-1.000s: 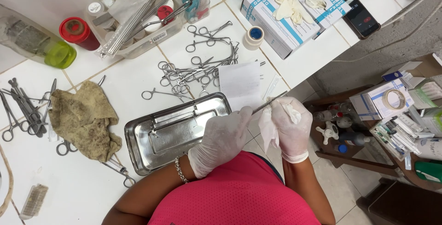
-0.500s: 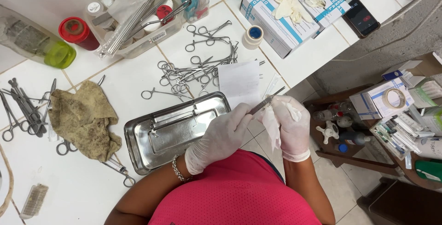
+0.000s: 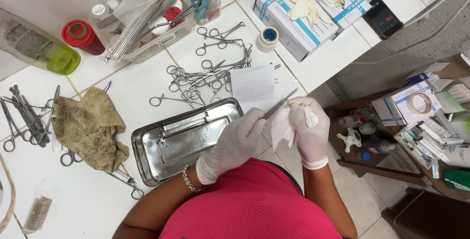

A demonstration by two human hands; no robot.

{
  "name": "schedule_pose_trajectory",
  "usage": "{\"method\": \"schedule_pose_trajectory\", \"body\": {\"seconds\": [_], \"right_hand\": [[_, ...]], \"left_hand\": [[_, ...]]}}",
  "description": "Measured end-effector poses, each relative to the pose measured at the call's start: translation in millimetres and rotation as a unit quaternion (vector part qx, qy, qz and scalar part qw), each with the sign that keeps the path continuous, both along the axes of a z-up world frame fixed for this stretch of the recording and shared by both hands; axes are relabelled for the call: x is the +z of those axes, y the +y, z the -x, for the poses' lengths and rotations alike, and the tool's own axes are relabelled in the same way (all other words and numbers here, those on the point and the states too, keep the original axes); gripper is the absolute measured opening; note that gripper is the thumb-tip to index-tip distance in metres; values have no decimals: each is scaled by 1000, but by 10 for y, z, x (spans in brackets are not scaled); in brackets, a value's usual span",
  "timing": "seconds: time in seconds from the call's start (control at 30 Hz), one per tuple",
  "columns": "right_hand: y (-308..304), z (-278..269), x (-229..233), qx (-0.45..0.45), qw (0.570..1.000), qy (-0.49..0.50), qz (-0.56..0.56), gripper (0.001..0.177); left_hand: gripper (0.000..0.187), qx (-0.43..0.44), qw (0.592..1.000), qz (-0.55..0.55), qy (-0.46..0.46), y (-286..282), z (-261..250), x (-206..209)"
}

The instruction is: The person wipes various surgical instruments, including scissors and forceps, with a white cloth and places them into a metal tray. The person handles the instruments one by one, wiping them thoroughly before arranging them inside the tray.

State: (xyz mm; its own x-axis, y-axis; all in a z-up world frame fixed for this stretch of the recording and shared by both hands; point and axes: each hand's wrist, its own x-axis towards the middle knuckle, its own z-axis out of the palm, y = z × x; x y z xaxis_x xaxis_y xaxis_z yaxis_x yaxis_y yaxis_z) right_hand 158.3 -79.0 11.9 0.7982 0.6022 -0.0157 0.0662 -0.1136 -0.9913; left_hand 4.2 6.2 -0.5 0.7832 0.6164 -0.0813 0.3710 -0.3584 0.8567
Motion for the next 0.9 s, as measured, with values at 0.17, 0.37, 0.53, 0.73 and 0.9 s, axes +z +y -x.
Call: {"method": "schedule_pose_trajectory", "body": {"seconds": [0.17, 0.37, 0.53, 0.73, 0.9], "right_hand": [[-244, -379, -211, 156, 985, -63, -38, 51], [-323, -246, -153, 208, 963, -12, -171, 24], [-420, -306, -171, 163, 970, -8, -182, 15], [-456, -305, -191, 134, 954, -224, -146, 17], [-400, -97, 170, 112, 988, 4, -110, 17]], "left_hand": [[25, 48, 984, 161, -52, 78, -52, -2], [31, 47, 979, 196, -42, -62, -248, 355], [31, 14, 990, 135, -32, -114, -281, 380], [24, -35, 998, -44, -43, -242, -274, 382], [27, -55, 975, -212, -31, -229, -217, 449]]}}
